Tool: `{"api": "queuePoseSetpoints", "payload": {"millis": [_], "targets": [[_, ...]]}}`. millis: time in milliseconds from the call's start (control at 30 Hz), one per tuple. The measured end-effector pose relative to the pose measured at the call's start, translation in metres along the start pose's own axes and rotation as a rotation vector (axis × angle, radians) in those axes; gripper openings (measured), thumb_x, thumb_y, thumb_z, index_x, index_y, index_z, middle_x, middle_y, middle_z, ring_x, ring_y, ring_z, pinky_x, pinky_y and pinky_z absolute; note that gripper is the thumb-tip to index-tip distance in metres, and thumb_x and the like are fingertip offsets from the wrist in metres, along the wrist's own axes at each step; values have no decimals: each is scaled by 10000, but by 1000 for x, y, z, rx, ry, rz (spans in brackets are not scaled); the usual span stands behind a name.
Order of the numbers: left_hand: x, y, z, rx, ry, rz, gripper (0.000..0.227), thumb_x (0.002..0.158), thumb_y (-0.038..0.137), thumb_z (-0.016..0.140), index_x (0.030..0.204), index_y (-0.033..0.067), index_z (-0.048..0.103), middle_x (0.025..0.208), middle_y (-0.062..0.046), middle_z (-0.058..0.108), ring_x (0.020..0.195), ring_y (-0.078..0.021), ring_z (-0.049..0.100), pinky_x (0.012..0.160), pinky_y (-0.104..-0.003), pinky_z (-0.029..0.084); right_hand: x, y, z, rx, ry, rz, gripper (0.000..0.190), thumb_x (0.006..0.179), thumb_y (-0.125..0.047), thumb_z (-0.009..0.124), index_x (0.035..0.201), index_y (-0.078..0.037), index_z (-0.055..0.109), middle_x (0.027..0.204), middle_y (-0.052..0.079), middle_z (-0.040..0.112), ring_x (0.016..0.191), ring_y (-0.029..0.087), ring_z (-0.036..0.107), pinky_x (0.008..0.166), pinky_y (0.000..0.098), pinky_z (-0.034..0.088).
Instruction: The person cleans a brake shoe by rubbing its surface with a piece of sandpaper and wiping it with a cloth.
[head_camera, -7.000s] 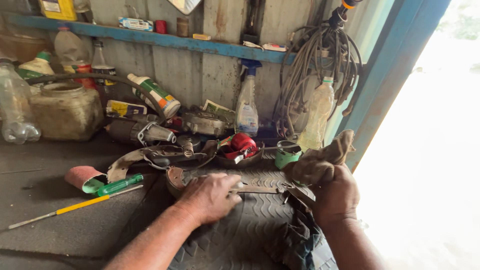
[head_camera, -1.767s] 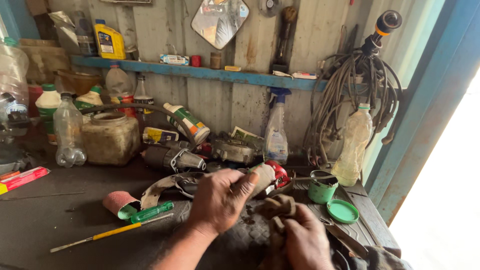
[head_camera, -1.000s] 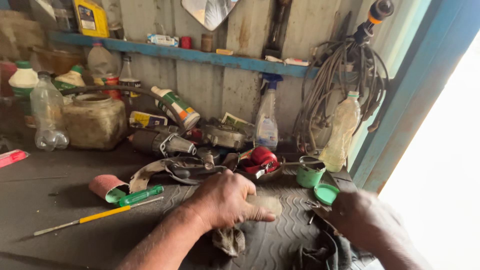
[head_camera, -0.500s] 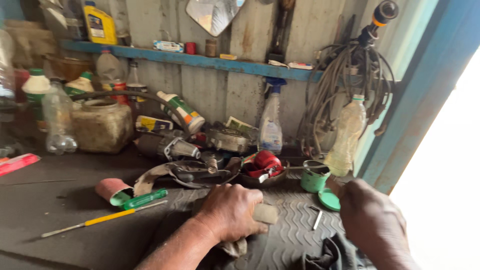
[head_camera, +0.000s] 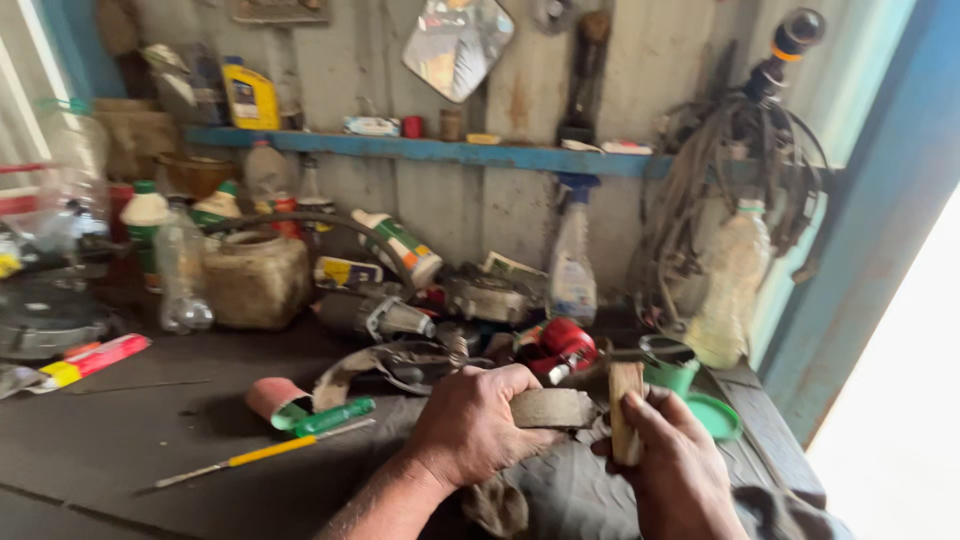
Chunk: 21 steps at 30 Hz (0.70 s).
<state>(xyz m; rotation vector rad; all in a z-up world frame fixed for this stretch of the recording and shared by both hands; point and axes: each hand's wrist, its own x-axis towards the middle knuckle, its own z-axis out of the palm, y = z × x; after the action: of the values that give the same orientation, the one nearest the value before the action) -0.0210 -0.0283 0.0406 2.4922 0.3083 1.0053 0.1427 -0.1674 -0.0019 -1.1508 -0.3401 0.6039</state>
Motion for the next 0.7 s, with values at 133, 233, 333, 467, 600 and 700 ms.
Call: {"api": "queuePoseSetpoints", "payload": {"millis": [133, 233, 333, 467, 600, 700], "targets": [[2, 2, 6, -15, 0, -23, 348, 620, 344, 900, 867, 131, 780, 765, -91, 762, 710, -255, 752, 653, -370, 583, -4, 0, -8, -39, 3, -95, 257, 919, -215, 655, 1091, -28, 687, 810, 87, 669, 602, 214, 617, 545, 344, 472], [2, -1, -1, -80, 0, -63, 333, 616, 346, 881, 847, 130, 779, 744, -62, 775, 678, -204, 773, 654, -340, 596, -5, 0, -1, -96, -30, -120, 260, 908, -223, 678, 1088, -38, 706, 785, 71, 670, 580, 189, 599, 526, 328, 442], [5, -5, -1, -98, 19, -35, 343, 616, 334, 882, 845, 104, 770, 742, -75, 773, 671, -203, 767, 647, -333, 589, -10, 4, 4, -111, -82, -108, 271, 904, -231, 695, 1081, -26, 698, 770, 69, 671, 565, 176, 600, 503, 316, 435], [4, -8, -1, -156, -9, -65, 340, 618, 336, 865, 848, 104, 771, 715, -73, 785, 649, -177, 783, 650, -315, 604, -13, 4, 12, -171, -80, -128, 263, 860, -216, 712, 1066, -52, 705, 744, 66, 653, 523, 180, 592, 442, 310, 416], [5, -8, 1, -103, -12, 1, 346, 609, 336, 879, 839, 99, 777, 753, -78, 784, 671, -189, 762, 655, -330, 588, -15, 1, 18, -229, -10, -133, 244, 874, -207, 752, 1047, -38, 720, 730, 89, 669, 511, 162, 567, 430, 304, 425], [4, -7, 4, -106, -66, -107, 364, 591, 354, 885, 853, 121, 788, 733, -68, 783, 662, -179, 771, 648, -327, 592, -12, 3, 15, -176, -45, -217, 209, 859, -151, 735, 1021, -20, 717, 740, 44, 682, 536, 102, 588, 445, 286, 493]]}}
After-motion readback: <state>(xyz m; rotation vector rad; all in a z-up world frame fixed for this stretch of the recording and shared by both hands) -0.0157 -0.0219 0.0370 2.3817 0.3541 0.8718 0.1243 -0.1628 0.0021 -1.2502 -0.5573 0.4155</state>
